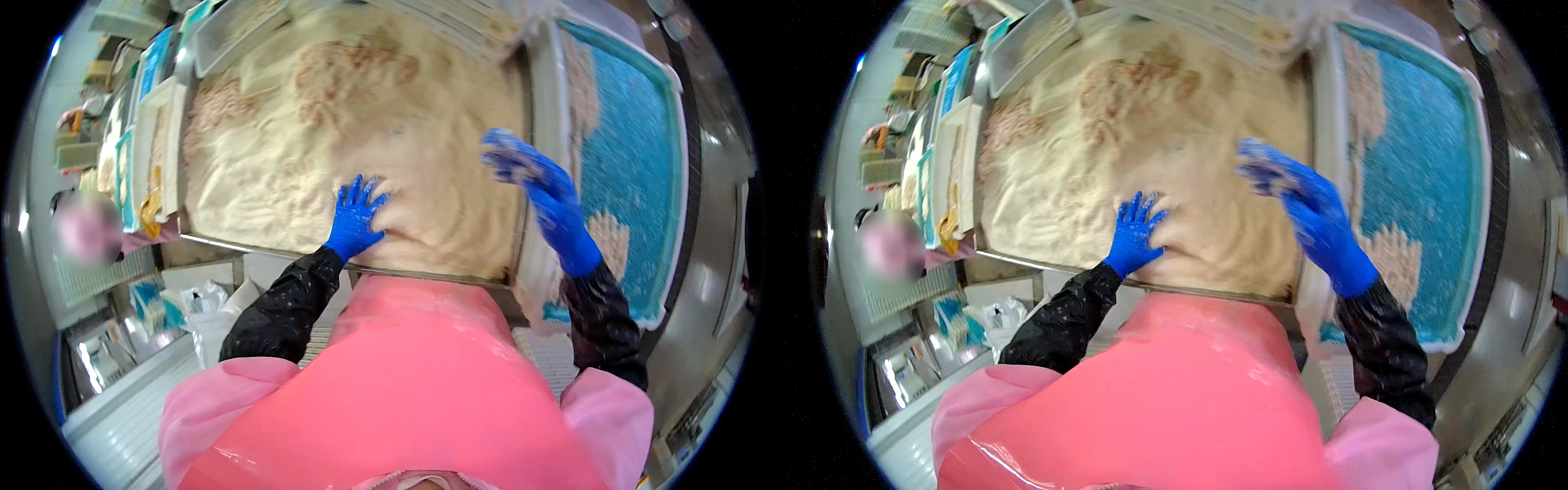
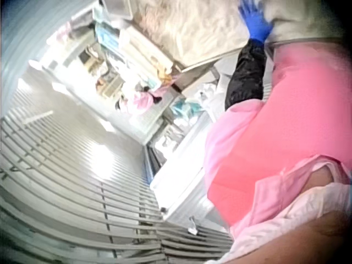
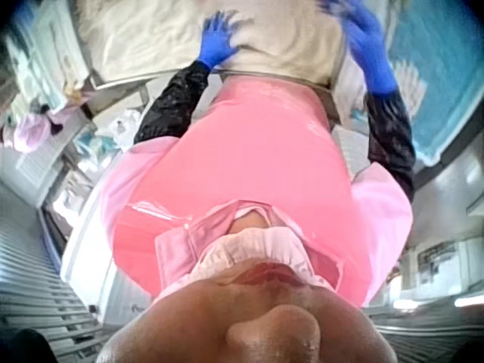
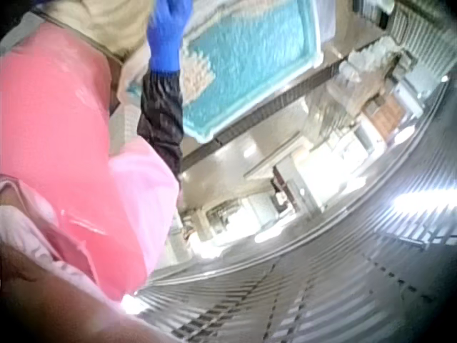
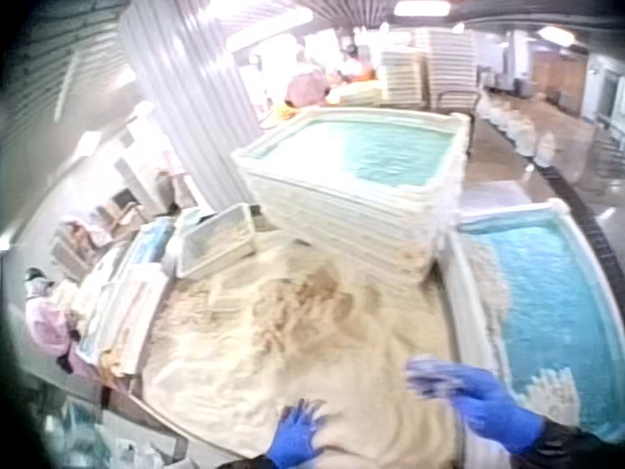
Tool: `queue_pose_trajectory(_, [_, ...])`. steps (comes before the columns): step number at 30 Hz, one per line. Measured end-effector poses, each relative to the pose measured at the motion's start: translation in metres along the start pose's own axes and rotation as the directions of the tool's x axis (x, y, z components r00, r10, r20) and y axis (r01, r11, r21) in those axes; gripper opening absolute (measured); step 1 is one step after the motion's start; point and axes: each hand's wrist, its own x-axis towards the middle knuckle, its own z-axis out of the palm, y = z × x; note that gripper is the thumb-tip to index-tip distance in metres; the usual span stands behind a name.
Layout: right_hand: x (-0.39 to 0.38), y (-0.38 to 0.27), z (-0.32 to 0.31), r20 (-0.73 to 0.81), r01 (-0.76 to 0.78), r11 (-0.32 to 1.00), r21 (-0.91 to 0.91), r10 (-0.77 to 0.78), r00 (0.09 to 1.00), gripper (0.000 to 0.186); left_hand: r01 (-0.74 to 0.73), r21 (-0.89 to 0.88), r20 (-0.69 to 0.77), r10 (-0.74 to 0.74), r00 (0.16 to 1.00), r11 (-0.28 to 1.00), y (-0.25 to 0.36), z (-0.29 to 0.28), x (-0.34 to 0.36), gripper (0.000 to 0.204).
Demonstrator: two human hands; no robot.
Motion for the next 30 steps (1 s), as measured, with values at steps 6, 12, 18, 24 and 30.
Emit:
queue_pose_trajectory(6, [0.153,0.244,0.083,-0.118,0.095,0.688,-0.720,-0.256,0.960,0.044,0.133,-0.149,-0.232,-0.166,0.959,0.980,-0.094,-0.004,-0.030,0.056])
queue_pose_trajectory(12, [0.161,0.291,0.179,-0.166,0.032,0.905,-0.423,-0.113,0.980,0.033,0.150,-0.668,-0.357,-0.491,0.795,0.729,-0.128,0.005,-0.062,0.045])
queue_pose_trajectory(18, [0.217,0.230,0.223,-0.188,-0.122,0.256,-0.959,-0.249,0.950,0.024,0.002,-0.994,-0.080,-0.717,0.693,0.112,-0.139,-0.002,-0.052,0.038])
queue_pose_trajectory(24, [0.174,0.246,0.223,-0.204,0.000,0.694,-0.720,-0.212,0.956,0.019,0.012,-0.804,-0.469,-0.647,0.602,0.594,-0.154,-0.019,-0.047,0.038])
queue_pose_trajectory(30, [0.081,0.236,0.212,-0.172,-0.234,0.670,-0.705,0.159,0.972,0.022,0.125,-0.548,-0.551,-0.469,0.691,0.827,-0.155,-0.024,-0.036,0.041])
